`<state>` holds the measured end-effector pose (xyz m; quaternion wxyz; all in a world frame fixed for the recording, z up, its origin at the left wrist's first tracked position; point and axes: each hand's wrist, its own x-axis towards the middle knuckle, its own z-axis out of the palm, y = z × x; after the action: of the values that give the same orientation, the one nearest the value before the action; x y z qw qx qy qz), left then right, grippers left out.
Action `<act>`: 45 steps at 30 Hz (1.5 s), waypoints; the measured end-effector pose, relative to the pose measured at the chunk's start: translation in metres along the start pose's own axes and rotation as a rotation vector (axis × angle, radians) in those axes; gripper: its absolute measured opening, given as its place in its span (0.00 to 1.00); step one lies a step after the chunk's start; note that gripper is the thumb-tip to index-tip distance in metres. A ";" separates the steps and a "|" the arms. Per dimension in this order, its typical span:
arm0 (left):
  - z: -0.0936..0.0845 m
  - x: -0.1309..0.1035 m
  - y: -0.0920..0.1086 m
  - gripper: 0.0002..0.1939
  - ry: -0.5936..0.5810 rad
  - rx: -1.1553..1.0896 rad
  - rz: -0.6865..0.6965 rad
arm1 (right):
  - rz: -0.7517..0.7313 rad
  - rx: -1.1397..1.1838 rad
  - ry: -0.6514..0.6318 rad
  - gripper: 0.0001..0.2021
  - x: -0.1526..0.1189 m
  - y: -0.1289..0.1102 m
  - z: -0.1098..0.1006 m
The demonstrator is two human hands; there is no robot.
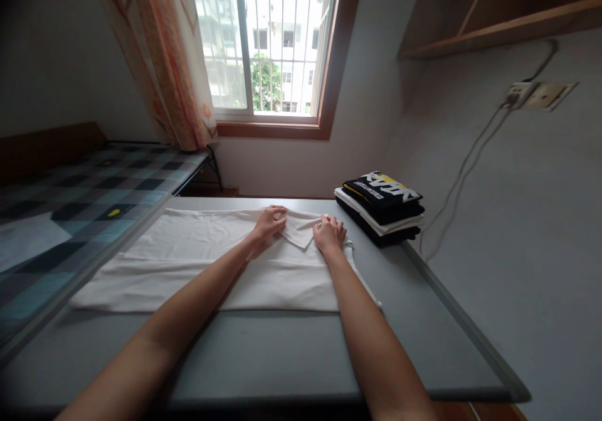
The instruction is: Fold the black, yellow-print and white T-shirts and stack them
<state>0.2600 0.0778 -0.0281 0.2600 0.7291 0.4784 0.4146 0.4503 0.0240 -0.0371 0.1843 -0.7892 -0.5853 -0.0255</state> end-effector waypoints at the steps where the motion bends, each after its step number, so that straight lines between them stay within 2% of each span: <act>1: -0.002 -0.001 0.001 0.13 0.005 0.014 0.004 | -0.003 -0.003 0.004 0.22 0.000 0.000 0.000; 3: -0.005 -0.003 0.004 0.13 -0.013 -0.004 -0.044 | -0.010 -0.007 0.009 0.22 -0.001 0.000 0.000; 6: -0.011 -0.005 0.006 0.14 -0.111 -0.077 -0.180 | -0.020 -0.001 0.015 0.20 -0.002 0.000 0.001; 8: -0.014 -0.006 0.007 0.14 -0.180 -0.089 -0.223 | -0.025 0.010 0.036 0.20 -0.003 0.000 0.001; 11: -0.018 -0.004 0.008 0.13 -0.209 0.018 -0.176 | -0.043 0.027 0.131 0.18 -0.003 0.000 -0.001; 15: -0.015 -0.005 0.006 0.13 -0.154 0.194 -0.079 | -0.199 0.064 0.198 0.12 -0.003 -0.007 -0.009; 18: -0.010 -0.011 0.002 0.14 -0.121 0.354 0.044 | -0.433 0.173 0.068 0.17 -0.006 -0.013 -0.013; 20: -0.007 -0.014 -0.001 0.14 -0.111 0.426 0.080 | -0.596 0.260 -0.097 0.14 -0.009 -0.016 -0.014; 22: -0.005 -0.017 -0.004 0.14 -0.101 0.456 0.072 | -0.670 0.302 -0.196 0.09 -0.011 -0.017 -0.014; 27: -0.004 -0.017 -0.008 0.15 -0.099 0.463 0.073 | -0.690 0.273 -0.210 0.02 -0.015 -0.018 -0.021; 31: -0.004 -0.018 -0.008 0.15 -0.097 0.478 0.118 | -0.693 0.238 -0.222 0.03 -0.018 -0.021 -0.029; 38: -0.004 -0.020 -0.006 0.18 -0.087 0.476 0.105 | -0.622 0.299 -0.138 0.05 -0.020 -0.024 -0.029; 45: -0.004 -0.019 -0.007 0.16 -0.092 0.478 0.096 | -0.581 0.452 -0.238 0.07 -0.015 -0.020 -0.022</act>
<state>0.2496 0.0632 -0.0385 0.0817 0.8099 0.5153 0.2681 0.4305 0.0080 -0.0153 0.2695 -0.5274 -0.7927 0.1445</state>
